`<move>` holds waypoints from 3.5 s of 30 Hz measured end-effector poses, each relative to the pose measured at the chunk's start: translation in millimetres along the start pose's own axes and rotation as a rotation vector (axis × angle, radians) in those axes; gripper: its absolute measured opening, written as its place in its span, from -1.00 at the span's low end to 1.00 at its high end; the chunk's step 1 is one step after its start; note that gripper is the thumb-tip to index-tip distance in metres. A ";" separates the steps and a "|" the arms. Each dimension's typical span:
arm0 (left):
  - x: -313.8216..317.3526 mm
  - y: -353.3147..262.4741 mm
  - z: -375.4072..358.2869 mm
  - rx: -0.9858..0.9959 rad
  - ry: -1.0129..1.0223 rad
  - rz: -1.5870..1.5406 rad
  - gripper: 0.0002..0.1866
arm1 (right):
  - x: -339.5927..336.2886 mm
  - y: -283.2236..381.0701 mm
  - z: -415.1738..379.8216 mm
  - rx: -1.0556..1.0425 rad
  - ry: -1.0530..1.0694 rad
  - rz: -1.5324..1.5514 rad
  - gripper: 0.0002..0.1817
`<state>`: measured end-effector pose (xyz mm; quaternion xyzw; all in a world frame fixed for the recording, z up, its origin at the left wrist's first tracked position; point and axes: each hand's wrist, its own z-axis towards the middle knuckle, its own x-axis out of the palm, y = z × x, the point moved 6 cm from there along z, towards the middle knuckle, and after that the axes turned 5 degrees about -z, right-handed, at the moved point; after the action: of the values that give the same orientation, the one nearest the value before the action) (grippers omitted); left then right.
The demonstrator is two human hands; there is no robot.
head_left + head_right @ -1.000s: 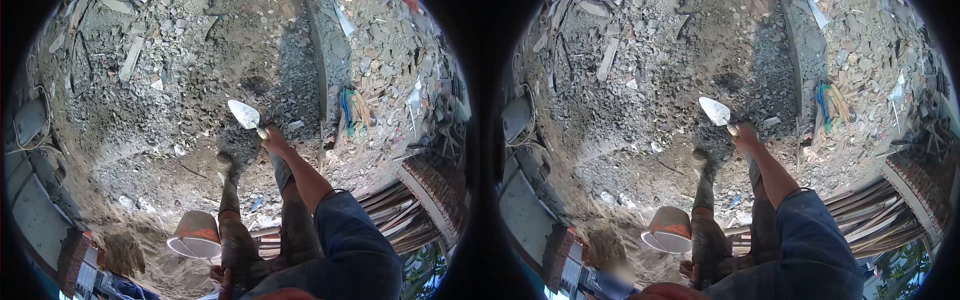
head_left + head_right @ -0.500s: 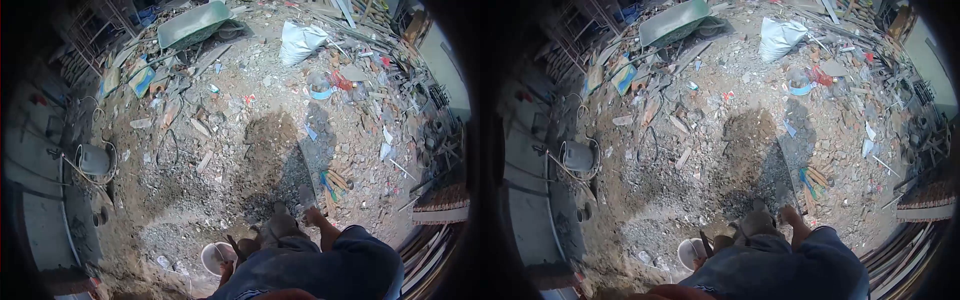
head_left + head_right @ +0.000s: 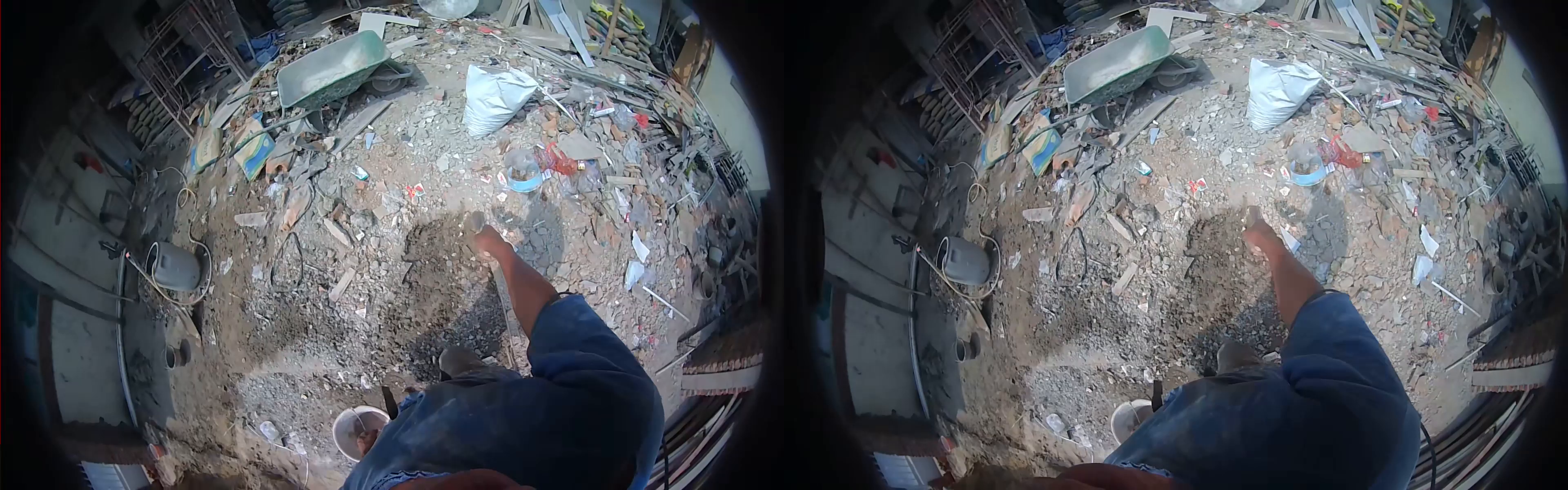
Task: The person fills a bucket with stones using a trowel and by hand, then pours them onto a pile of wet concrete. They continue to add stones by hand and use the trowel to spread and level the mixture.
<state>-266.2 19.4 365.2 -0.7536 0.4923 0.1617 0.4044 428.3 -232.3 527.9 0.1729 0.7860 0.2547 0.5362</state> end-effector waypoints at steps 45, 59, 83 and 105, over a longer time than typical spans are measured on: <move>20.2 34.0 -91.9 1.113 -0.526 0.327 -0.75 | 159.3 -106.2 -22.4 -0.008 0.615 0.135 -0.65; 39.7 38.6 -36.8 0.495 -0.095 0.587 -0.70 | 283.8 -232.6 -88.1 -0.787 0.945 -0.848 -0.57; 38.8 4.8 -44.8 0.808 -0.124 0.408 -0.67 | 166.5 -159.7 -101.6 -0.088 0.611 -0.472 -0.47; 38.5 28.2 -25.5 -0.161 0.097 -0.485 -0.66 | 203.5 -169.0 -95.8 -0.448 0.916 -0.793 -0.64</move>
<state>-277.0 -29.0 343.6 -0.8864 0.3015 0.0622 0.3458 265.1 -279.0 303.6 -0.3727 0.8673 0.2431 0.2231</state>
